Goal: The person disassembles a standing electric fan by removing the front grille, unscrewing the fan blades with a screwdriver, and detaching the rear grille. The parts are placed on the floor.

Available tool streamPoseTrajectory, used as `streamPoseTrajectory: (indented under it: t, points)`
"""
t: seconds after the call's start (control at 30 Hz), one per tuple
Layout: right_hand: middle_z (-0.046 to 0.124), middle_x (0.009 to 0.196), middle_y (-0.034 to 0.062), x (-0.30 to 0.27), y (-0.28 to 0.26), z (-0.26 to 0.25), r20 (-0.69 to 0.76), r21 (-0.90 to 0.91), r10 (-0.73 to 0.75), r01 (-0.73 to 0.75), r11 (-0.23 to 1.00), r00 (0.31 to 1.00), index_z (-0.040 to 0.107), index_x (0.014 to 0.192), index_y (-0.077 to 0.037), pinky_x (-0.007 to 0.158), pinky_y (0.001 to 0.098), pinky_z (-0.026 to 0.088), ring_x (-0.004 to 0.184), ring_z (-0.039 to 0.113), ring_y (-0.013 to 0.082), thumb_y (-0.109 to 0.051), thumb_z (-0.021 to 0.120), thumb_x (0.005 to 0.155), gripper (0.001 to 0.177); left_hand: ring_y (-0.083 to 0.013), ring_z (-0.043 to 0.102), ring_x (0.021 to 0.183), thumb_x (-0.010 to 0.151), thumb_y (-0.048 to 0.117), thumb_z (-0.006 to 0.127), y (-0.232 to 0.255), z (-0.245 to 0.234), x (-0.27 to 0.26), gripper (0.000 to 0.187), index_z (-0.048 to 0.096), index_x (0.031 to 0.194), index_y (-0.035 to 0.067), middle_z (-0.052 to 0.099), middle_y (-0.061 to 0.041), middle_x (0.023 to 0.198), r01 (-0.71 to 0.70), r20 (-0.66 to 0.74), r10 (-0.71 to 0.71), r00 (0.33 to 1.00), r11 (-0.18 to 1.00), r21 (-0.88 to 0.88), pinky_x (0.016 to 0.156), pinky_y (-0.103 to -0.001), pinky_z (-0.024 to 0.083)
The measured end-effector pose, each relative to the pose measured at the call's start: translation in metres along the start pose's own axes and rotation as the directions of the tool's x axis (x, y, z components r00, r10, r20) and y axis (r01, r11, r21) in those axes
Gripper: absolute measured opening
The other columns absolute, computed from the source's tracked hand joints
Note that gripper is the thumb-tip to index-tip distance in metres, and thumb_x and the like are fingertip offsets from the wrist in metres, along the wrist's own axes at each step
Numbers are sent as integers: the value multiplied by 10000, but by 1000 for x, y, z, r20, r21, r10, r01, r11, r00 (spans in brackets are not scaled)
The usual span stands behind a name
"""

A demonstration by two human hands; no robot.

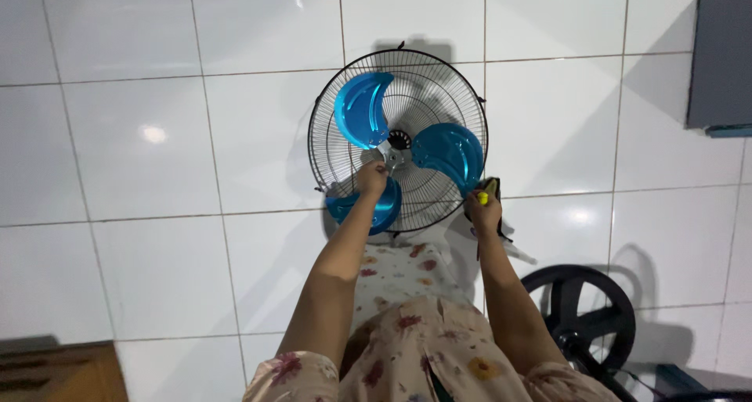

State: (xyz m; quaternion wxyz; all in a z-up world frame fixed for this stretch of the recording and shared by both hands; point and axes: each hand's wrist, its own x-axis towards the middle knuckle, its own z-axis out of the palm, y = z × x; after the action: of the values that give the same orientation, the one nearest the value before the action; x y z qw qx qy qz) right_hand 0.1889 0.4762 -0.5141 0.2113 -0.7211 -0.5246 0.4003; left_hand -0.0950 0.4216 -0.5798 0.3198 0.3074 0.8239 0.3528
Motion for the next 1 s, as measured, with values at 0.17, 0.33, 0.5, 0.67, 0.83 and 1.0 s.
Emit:
streamPoseTrajectory:
  t: [0.17, 0.33, 0.5, 0.67, 0.83, 1.0]
  points:
    - [751, 924, 147, 19, 21, 30, -27, -210, 0, -6, 978, 1000, 768, 997, -71, 785, 390, 541, 850, 720, 290, -268, 836, 814, 277, -275, 740, 868, 720, 111, 826, -23, 19, 21, 232, 786, 948, 130, 776, -78, 907, 1, 11, -3, 1000, 993, 121, 773, -392, 576]
    - [752, 953, 164, 34, 36, 51, -25, -237, 12, -17, 971, 1000, 773, 1038, -69, 814, 397, 545, 892, 727, 313, -274, 808, 833, 291, -287, 729, 891, 705, 102, 828, -42, 37, 35, 250, 781, 949, 134, 768, -80, 927, -3, -2, 4, 1000, 988, 155, 801, -398, 569]
    - [742, 932, 166, 44, 43, 65, -14, -255, -5, 1, 967, 1000, 779, 1131, -75, 768, 393, 536, 844, 702, 289, -236, 831, 770, 398, -300, 727, 897, 731, 95, 818, -51, 47, 46, 226, 776, 950, 129, 766, -90, 916, -1, 31, -6, 999, 977, 212, 826, -414, 555]
    - [633, 757, 99, 47, 49, 74, 175, 40, 239, -249, 968, 955, 719, 1277, -59, 510, 325, 450, 570, 554, 157, -134, 737, 835, 449, -297, 729, 893, 727, 91, 819, -58, 54, 50, 213, 770, 934, 108, 764, -97, 911, -22, 24, 18, 1000, 982, 186, 812, -403, 559]
    - [608, 708, 43, 48, 53, 76, 297, 202, 325, -391, 898, 898, 592, 1403, -51, 447, 287, 423, 507, 516, 119, -62, 699, 832, 582, -304, 729, 867, 706, 84, 815, -62, 60, 52, 214, 771, 914, 105, 759, -100, 881, -40, 6, 40, 999, 982, 185, 796, -403, 562]
    - [568, 705, 58, 44, 54, 72, 341, 234, 281, -371, 899, 897, 560, 1460, -31, 451, 291, 416, 508, 507, 129, -51, 694, 817, 656, -328, 714, 848, 715, 76, 794, -68, 66, 49, 162, 767, 873, 102, 747, -109, 834, -99, -35, 108, 994, 974, 202, 773, -443, 551]
